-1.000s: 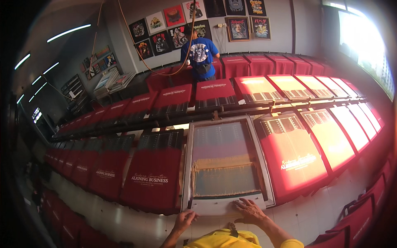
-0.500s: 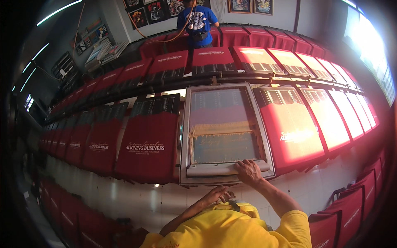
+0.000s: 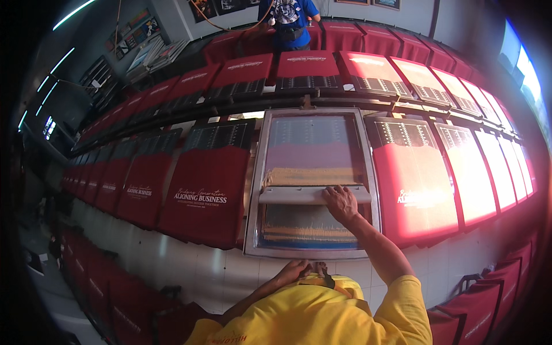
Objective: The person performs screen printing on red t-shirts by lowering a screen frame, applying ink using a squeegee with multiple passes, and then lifting the frame.
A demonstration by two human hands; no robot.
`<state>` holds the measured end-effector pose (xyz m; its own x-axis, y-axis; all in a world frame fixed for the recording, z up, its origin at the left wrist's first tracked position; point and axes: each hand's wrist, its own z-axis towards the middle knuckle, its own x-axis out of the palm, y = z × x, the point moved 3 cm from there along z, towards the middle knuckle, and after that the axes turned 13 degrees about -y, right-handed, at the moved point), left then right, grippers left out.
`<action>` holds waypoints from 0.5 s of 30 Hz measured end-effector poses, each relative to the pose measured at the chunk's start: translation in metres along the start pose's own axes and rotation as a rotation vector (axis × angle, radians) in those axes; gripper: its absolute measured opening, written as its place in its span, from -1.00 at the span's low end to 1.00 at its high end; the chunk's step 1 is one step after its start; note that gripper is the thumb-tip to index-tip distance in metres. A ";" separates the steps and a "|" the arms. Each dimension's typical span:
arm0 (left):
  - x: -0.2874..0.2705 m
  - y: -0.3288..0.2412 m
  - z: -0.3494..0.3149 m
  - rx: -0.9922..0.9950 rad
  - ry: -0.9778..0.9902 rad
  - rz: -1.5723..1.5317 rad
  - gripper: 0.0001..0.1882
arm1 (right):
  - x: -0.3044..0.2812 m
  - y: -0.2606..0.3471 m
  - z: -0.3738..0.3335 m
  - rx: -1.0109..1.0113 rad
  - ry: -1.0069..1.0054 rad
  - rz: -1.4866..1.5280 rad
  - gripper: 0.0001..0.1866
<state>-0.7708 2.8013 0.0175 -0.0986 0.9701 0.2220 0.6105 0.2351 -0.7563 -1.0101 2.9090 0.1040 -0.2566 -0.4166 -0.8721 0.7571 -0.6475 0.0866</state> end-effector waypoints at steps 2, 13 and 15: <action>-0.002 -0.003 0.001 0.033 0.001 0.054 -0.61 | 0.010 -0.007 0.003 -0.015 -0.029 -0.016 -0.81; 0.004 0.007 -0.001 -0.020 -0.071 -0.120 -0.66 | 0.015 -0.015 0.007 -0.025 0.018 0.020 -0.76; 0.005 0.005 -0.002 -0.012 -0.064 -0.116 -0.65 | 0.014 -0.018 0.009 -0.036 -0.017 0.007 -0.75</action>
<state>-0.7665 2.8066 0.0165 -0.2187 0.9384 0.2677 0.6015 0.3457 -0.7202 -1.0327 2.9095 0.0948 -0.2608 -0.4318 -0.8635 0.7798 -0.6215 0.0752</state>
